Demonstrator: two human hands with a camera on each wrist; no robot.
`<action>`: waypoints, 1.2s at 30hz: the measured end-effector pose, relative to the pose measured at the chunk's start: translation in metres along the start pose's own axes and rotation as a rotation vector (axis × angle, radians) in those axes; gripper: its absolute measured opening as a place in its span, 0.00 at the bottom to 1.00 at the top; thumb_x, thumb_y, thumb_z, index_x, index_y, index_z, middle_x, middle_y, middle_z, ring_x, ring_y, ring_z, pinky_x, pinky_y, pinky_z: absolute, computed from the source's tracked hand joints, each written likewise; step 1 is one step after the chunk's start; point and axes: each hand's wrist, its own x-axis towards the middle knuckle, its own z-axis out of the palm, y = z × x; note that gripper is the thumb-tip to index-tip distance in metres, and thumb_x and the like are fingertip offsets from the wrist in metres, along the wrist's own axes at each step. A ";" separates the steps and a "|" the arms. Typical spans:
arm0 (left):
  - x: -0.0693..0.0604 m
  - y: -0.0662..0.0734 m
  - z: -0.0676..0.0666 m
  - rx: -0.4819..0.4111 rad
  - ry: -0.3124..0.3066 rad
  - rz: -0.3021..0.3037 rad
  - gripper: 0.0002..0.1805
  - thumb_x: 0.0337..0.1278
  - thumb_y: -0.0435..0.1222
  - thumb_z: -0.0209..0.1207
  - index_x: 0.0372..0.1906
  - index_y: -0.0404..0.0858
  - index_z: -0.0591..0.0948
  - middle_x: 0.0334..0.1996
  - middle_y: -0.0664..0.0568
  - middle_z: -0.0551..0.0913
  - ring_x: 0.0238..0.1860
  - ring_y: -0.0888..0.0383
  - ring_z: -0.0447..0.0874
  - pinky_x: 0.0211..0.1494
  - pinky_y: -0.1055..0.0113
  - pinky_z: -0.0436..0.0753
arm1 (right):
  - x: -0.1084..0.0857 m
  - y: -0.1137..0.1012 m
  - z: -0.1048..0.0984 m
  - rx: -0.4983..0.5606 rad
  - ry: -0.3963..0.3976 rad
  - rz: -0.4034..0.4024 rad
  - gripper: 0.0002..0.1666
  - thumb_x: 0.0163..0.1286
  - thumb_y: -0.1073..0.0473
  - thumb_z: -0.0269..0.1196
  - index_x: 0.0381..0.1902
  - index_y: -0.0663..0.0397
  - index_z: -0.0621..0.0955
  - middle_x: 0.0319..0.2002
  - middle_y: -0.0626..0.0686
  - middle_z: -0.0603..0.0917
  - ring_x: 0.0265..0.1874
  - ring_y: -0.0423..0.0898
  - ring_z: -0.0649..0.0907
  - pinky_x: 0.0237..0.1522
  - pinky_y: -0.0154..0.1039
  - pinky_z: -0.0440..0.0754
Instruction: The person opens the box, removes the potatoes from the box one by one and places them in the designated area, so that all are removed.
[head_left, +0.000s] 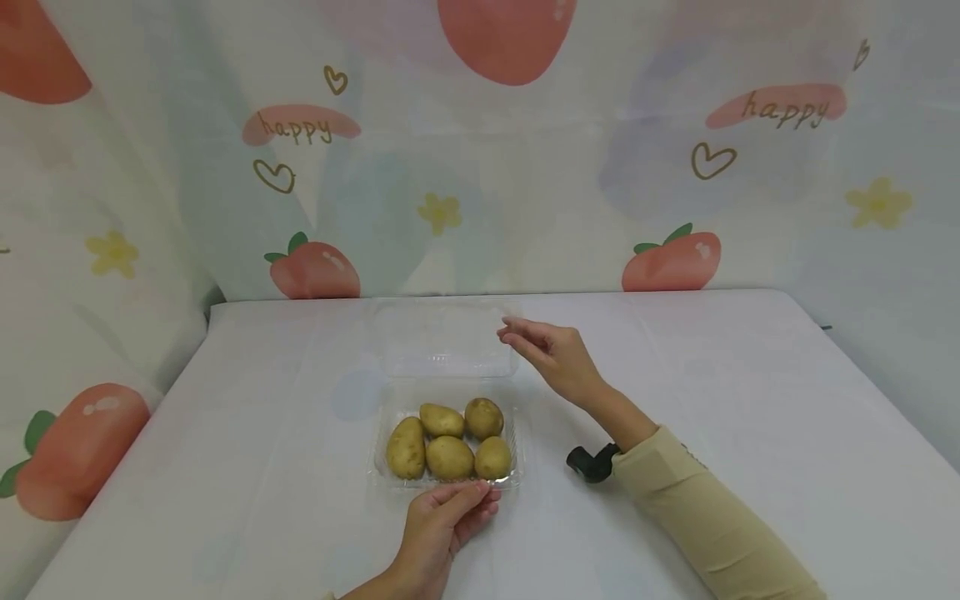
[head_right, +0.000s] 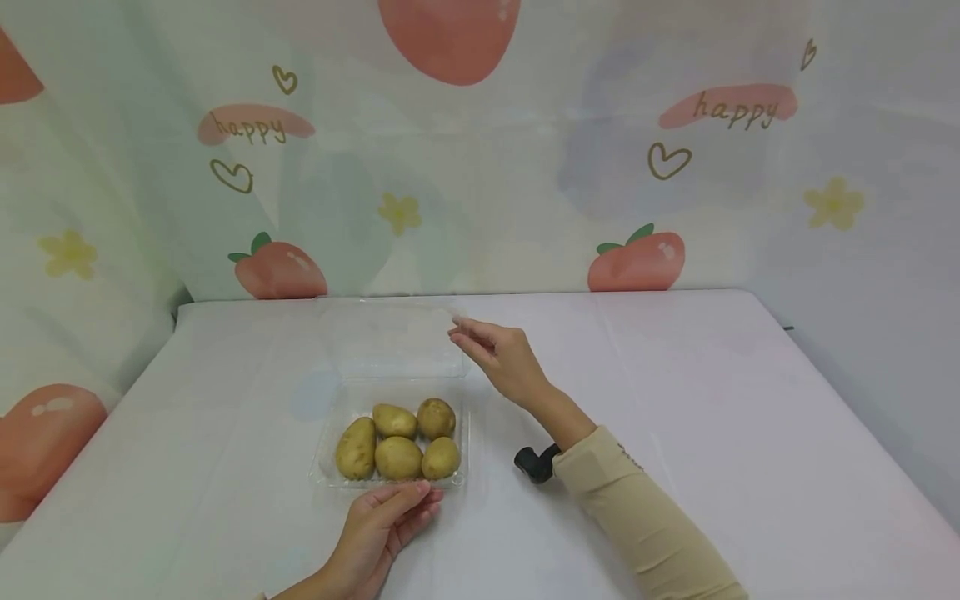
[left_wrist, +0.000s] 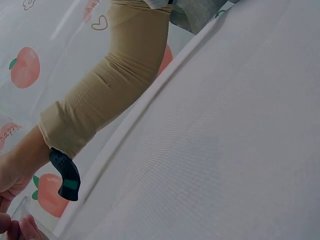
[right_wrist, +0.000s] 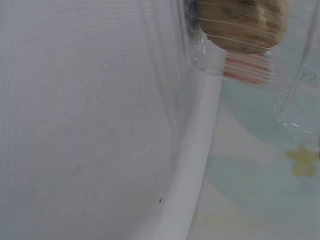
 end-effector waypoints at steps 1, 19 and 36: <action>0.000 0.000 0.000 0.000 0.003 -0.003 0.10 0.58 0.31 0.57 0.40 0.26 0.80 0.36 0.45 0.83 0.38 0.58 0.82 0.45 0.69 0.79 | 0.000 0.001 0.001 0.005 -0.002 0.007 0.16 0.66 0.67 0.57 0.50 0.69 0.77 0.41 0.57 0.84 0.42 0.48 0.82 0.43 0.37 0.79; -0.007 0.008 -0.010 0.012 0.038 0.008 0.12 0.58 0.32 0.57 0.41 0.25 0.79 0.37 0.44 0.83 0.38 0.57 0.82 0.46 0.68 0.79 | -0.001 0.011 0.004 0.000 -0.047 0.109 0.19 0.66 0.66 0.57 0.53 0.71 0.74 0.41 0.60 0.83 0.41 0.50 0.82 0.43 0.40 0.79; -0.017 0.021 -0.035 0.010 0.111 0.023 0.13 0.60 0.32 0.56 0.43 0.24 0.78 0.36 0.45 0.83 0.38 0.57 0.82 0.46 0.68 0.78 | 0.002 0.015 0.004 0.019 -0.094 0.178 0.20 0.66 0.66 0.57 0.53 0.74 0.73 0.40 0.62 0.83 0.39 0.53 0.83 0.43 0.40 0.80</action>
